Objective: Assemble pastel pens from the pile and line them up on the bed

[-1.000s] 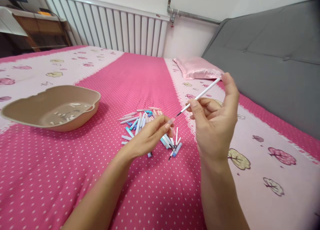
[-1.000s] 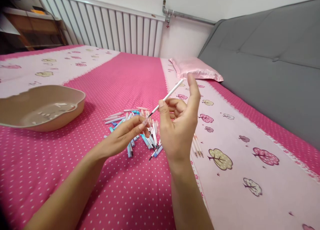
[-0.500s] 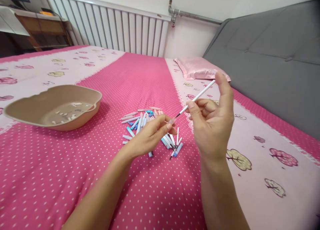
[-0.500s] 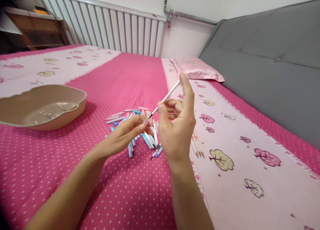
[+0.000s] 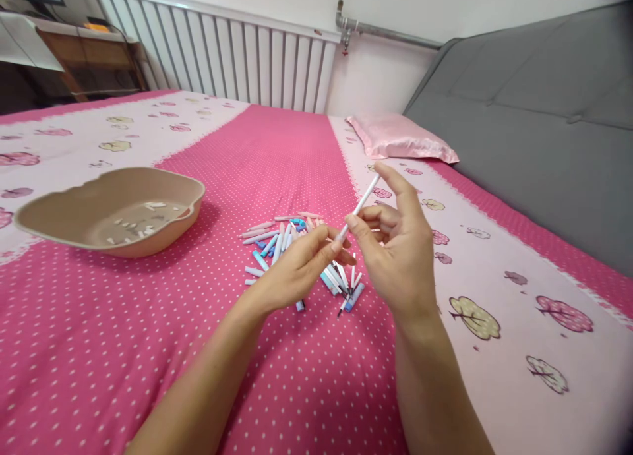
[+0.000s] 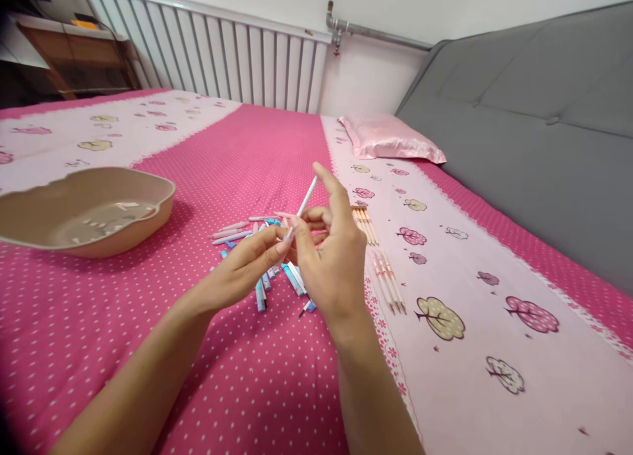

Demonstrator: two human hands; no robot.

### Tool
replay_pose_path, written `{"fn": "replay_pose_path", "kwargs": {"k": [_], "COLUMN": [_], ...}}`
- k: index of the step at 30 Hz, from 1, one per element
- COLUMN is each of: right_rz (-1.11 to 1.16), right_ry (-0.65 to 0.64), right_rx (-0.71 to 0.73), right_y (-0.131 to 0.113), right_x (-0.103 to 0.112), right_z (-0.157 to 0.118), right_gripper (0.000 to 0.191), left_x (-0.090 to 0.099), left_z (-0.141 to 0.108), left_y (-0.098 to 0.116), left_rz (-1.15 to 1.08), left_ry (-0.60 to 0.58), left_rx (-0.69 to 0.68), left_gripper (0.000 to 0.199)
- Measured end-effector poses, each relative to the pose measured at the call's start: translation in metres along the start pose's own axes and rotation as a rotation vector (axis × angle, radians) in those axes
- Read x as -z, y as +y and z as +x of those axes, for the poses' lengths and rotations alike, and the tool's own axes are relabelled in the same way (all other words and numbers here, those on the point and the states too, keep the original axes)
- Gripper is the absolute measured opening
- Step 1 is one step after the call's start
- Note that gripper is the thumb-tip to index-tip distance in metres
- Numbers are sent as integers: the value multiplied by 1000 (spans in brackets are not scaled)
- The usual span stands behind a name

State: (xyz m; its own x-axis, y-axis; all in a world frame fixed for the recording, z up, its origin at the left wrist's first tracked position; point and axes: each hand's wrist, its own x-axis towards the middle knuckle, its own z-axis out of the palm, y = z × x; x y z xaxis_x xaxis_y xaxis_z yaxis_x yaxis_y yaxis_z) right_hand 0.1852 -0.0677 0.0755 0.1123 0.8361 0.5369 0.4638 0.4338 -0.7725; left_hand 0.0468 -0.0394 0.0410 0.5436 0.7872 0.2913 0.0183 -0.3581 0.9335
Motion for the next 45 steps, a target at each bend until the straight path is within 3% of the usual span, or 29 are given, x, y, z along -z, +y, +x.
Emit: {"fn": "replay_pose_path", "kwargs": {"k": [6, 15, 19, 24, 29, 35, 39, 42, 45], "right_rz": [-14, -6, 15, -191, -707, -880, -865, -797, -766], "right_ry": [-114, -178, -125, -30, -340, -559, -629, -626, -589], "right_rx": [35, 15, 11, -68, -350, -509, -430, -320, -303], "right_y": [-2, -5, -5, 9, 34, 73, 83, 83, 83], "right_x": [-2, -3, -3, 4, 4, -18, -26, -29, -30], "right_z": [0, -2, -1, 5, 11, 14, 13, 11, 9], "right_gripper": [40, 48, 56, 50, 42, 39, 32, 32, 37], "left_x": [1, 1, 9, 20, 30, 34, 33, 33, 34], "left_z": [0, 2, 1, 1, 2, 0, 0, 0, 0], "left_y": [1, 7, 8, 6, 6, 9, 10, 11, 12], "left_rz": [-132, -139, -107, -5, 25, 22, 9, 16, 21], "left_ry": [25, 94, 141, 353, 605, 655, 684, 697, 706], "left_rx": [-9, -31, -36, -35, -109, -92, -95, -105, -117], "left_gripper": [21, 22, 22, 20, 15, 17, 20, 19, 16]}}
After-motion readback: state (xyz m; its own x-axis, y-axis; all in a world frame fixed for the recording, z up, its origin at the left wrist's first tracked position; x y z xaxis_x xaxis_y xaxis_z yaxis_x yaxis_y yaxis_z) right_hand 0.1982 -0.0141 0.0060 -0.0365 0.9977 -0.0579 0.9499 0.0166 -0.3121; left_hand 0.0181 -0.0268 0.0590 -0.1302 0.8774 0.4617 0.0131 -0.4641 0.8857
